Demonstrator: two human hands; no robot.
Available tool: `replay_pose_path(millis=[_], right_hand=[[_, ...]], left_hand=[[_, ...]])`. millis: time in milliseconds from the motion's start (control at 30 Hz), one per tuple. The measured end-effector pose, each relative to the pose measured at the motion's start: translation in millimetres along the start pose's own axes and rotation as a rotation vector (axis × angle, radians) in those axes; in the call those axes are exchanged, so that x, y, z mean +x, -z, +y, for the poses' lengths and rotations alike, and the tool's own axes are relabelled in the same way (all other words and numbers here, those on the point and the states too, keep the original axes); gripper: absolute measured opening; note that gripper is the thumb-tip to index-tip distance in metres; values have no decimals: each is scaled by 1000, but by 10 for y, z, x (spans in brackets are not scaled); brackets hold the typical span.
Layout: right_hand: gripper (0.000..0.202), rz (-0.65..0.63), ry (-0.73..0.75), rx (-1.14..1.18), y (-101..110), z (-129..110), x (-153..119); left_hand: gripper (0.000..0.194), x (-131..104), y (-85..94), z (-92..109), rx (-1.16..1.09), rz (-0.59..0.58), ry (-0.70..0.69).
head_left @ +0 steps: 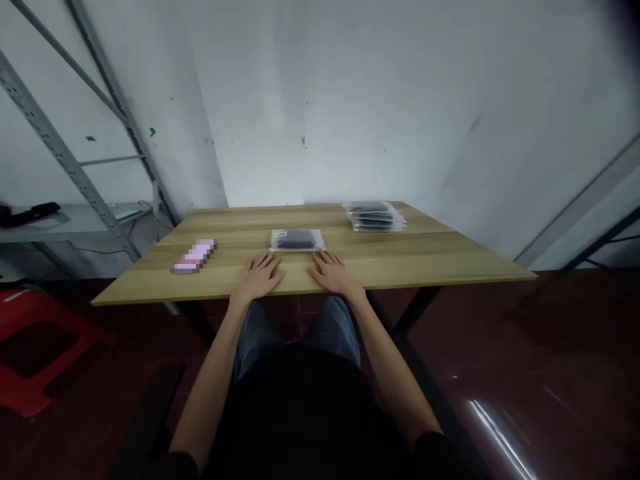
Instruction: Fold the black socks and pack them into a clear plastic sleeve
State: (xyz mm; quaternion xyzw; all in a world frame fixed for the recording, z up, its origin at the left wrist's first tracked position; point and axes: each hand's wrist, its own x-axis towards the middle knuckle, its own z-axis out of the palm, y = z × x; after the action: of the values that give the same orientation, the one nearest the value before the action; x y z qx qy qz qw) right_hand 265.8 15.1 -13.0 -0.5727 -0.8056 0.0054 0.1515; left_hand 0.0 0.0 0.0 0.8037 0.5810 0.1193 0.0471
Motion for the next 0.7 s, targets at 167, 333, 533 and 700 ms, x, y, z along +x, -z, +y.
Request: replay_pose_path(millis=[167,333,533,700], right_hand=[[70,2,3,-9,5,0,-4],[70,6,6,-5,-10,10,3],[72,1,3,7,-15,15,11],[72,-5,4,6,-15,17,11]], left_hand=[[72,-2,-2,-3,-3,5,-3],[72,0,-7,1,7,13,-1],[73,-3,-3,3,5,1,1],[72,-8,9,14,-7,-2,3]])
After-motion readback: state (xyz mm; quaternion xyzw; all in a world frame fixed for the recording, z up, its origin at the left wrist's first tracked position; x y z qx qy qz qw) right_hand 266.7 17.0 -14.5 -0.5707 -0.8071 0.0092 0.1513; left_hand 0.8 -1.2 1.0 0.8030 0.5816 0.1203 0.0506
